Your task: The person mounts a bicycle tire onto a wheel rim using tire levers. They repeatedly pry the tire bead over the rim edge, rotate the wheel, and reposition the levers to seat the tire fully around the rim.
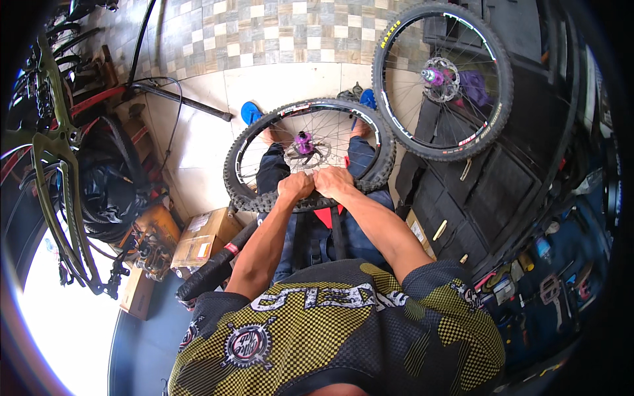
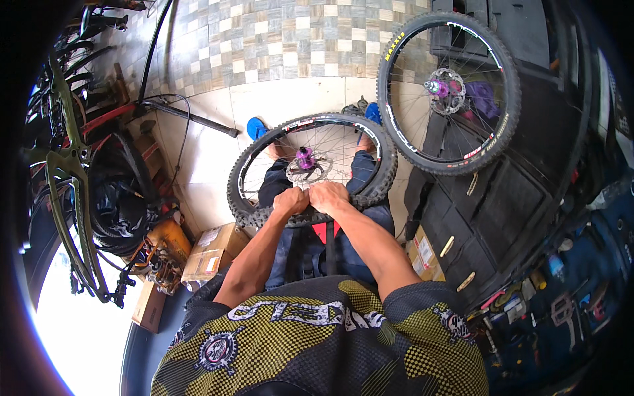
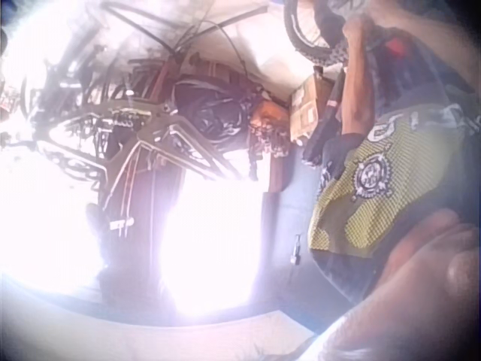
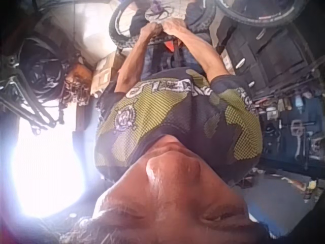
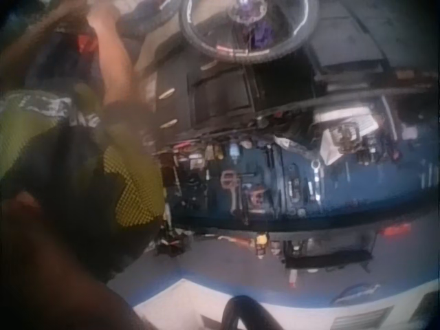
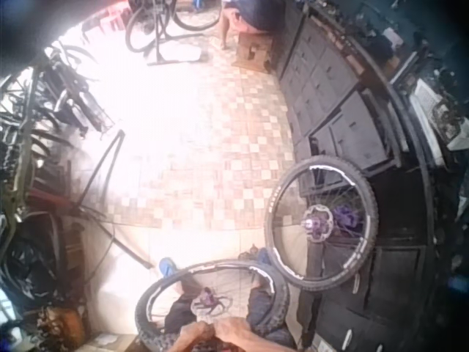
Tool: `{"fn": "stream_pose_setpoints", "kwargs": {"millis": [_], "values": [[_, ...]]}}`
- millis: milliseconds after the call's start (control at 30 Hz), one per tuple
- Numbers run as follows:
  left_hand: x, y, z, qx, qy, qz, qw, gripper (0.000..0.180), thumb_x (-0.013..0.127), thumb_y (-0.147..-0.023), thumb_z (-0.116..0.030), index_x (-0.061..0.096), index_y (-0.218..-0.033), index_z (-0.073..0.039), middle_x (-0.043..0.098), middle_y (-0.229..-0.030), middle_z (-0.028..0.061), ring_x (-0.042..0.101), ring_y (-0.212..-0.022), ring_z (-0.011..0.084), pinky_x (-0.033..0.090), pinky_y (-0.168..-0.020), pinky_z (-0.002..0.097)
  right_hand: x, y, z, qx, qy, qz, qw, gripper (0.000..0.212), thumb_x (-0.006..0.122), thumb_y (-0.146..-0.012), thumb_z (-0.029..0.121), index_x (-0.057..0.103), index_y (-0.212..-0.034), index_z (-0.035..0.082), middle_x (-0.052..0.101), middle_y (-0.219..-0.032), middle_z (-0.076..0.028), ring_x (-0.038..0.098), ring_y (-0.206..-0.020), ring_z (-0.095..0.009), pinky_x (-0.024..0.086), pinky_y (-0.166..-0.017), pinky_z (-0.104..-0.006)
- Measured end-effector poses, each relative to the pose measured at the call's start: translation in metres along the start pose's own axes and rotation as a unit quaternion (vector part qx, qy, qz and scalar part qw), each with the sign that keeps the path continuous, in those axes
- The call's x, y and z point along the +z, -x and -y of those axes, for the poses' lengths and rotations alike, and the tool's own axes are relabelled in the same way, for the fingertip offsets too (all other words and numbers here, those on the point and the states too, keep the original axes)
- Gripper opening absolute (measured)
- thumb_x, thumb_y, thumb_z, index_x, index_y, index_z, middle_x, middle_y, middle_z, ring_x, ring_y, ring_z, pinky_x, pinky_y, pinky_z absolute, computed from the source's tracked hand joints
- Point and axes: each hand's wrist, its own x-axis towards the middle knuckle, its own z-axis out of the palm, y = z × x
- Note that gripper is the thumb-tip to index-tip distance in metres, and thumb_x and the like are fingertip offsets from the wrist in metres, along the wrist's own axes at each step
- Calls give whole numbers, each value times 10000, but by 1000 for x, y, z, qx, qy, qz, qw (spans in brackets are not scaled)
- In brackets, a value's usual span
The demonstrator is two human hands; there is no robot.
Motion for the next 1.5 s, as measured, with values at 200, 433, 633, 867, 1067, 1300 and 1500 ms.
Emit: {"fn": "stream_pose_setpoints", "kwargs": {"millis": [200,433,633,867,1067,1300,1500], "values": [[-1,3,-14,-9,13,-103,995,608,435,-1040,-451,782,-869,18,745,-908,306,752,-895,462,590,-872,529,0,-16,-12,37,-26,-9,999,546,450,-1054,483,826,-998,91,776,-1056,-223,754,-1022,-410,598,-899,-484],[-13,-10,-21,-28,43,-66,996,648,440,-1040,-481,778,-930,60,732,-972,341,736,-932,491,587,-874,541,-14,-26,-15,21,-21,8,1000,558,465,-1053,472,814,-979,42,766,-1016,-262,754,-1013,-418,603,-882,-501],[-10,-20,-20,-30,80,-88,992,651,431,-1045,-482,772,-960,65,729,-998,348,723,-981,505,573,-917,557,-12,-43,-23,-9,-13,-1,1000,519,480,-1038,429,810,-949,39,758,-995,-284,750,-998,-437,603,-873,-512],[-7,12,-28,16,65,-191,979,714,398,-1068,-518,785,-856,44,730,-919,343,740,-907,500,593,-869,560,-10,-12,-24,-40,-16,-122,992,562,445,-1030,458,810,-906,48,753,-924,-282,748,-900,-464,596,-840,-544],[5,0,-2,189,7,-50,981,433,446,-1052,-321,649,-1120,54,717,-923,331,714,-893,518,581,-802,570,14,13,-37,-98,-36,-214,971,495,475,-1029,418,791,-850,81,763,-867,-208,747,-833,-411,591,-798,-530],[20,-24,9,301,-68,36,950,262,488,-995,-216,615,-1093,-10,689,-855,317,696,-828,504,551,-724,586,23,22,-41,-128,-56,-265,954,428,489,-1044,381,755,-886,85,767,-904,-173,736,-853,-390,583,-793,-521],[72,-47,37,244,-75,-13,967,397,405,-1070,-295,608,-1128,41,694,-809,314,709,-829,510,556,-704,584,35,22,-43,-157,-85,-290,940,434,484,-1055,384,729,-876,74,759,-895,-179,725,-851,-400,568,-790,-523]]}}
